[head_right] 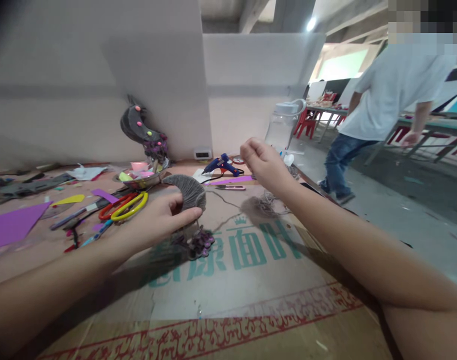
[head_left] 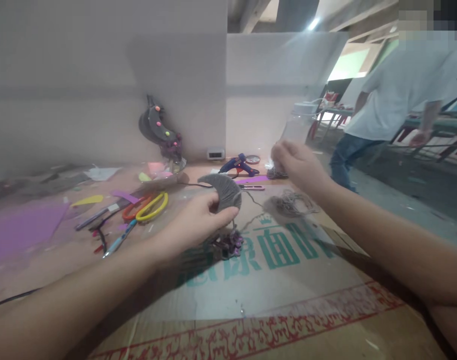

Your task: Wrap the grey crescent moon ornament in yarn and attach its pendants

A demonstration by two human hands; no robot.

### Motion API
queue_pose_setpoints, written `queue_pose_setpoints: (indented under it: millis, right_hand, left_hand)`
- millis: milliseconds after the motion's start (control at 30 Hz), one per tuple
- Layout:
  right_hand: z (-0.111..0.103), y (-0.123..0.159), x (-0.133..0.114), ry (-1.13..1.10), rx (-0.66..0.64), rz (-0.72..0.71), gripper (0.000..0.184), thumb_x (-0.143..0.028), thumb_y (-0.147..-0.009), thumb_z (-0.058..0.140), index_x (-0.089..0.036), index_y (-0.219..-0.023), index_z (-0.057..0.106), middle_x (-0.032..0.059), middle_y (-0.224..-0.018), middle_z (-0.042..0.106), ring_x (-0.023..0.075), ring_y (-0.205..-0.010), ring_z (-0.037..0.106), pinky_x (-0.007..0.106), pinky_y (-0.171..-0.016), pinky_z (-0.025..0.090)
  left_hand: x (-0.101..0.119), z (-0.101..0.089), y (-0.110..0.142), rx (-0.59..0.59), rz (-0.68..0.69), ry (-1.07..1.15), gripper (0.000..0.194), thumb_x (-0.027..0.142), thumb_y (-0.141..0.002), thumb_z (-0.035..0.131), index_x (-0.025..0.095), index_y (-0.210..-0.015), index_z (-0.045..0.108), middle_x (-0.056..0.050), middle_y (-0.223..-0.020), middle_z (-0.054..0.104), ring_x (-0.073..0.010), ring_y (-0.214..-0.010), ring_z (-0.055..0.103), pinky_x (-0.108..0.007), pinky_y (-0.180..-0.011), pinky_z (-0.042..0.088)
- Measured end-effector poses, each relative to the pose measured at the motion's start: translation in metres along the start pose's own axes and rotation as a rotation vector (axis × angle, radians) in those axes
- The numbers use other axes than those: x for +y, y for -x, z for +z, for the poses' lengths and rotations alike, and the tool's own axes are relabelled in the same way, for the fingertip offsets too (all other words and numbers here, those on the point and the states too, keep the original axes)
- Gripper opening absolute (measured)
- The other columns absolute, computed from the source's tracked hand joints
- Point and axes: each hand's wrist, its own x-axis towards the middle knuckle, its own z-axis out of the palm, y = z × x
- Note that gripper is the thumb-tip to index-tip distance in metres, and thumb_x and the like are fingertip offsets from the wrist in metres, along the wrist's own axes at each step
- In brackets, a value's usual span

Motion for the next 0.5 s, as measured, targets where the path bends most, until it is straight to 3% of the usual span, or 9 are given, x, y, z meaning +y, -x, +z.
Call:
queue_pose_setpoints:
  millis: [100,233,367,500]
  right_hand:
    - [0.01,-0.003,0.026,0.16,-0.214,0.053,0.012,-0.026,-0.089,0.055,-0.017,-0.093,0.062,0.0025,-0.08,0.065,0.0157,-0.071,0.058,0.031,-0.068,0.045]
    - [0.023,0.004,0.05,0.313,-0.46,-0.017,0.028,-0.03,-0.089,0.058,-0.016,-0.112,0.068,0.0116,-0.104,0.07,0.0219,-0.093,0.064,0.036,-0.084,0.048]
    - [0.03,0.014,0.058,0.431,-0.523,-0.177,0.027,-0.027,-0.089,0.06,-0.019,-0.113,0.071,0.0134,-0.114,0.068,0.0248,-0.105,0.062,0.04,-0.094,0.047]
    - [0.036,0.02,0.061,0.457,-0.543,-0.213,0.025,-0.025,-0.092,0.054,-0.02,-0.108,0.072,0.0119,-0.111,0.069,0.024,-0.103,0.062,0.04,-0.093,0.047]
  left_hand:
    - [-0.004,-0.004,-0.003,0.015,0.022,-0.013,0.031,0.046,-0.087,0.055,0.017,-0.083,0.062,-0.002,-0.079,0.062,-0.0179,-0.074,0.057,-0.027,-0.062,0.041]
    - [-0.015,0.002,-0.007,0.025,0.019,-0.007,0.033,0.047,-0.088,0.054,0.015,-0.084,0.061,-0.002,-0.08,0.06,-0.0172,-0.074,0.054,-0.027,-0.062,0.039]
    - [-0.032,0.018,-0.011,0.067,-0.005,0.052,0.035,0.049,-0.087,0.056,0.016,-0.077,0.055,0.001,-0.072,0.055,-0.0146,-0.067,0.05,-0.026,-0.058,0.036]
    - [-0.042,0.028,-0.014,0.062,-0.012,0.191,0.03,0.046,-0.086,0.058,0.016,-0.079,0.055,0.001,-0.073,0.058,-0.0135,-0.066,0.053,-0.025,-0.058,0.038]
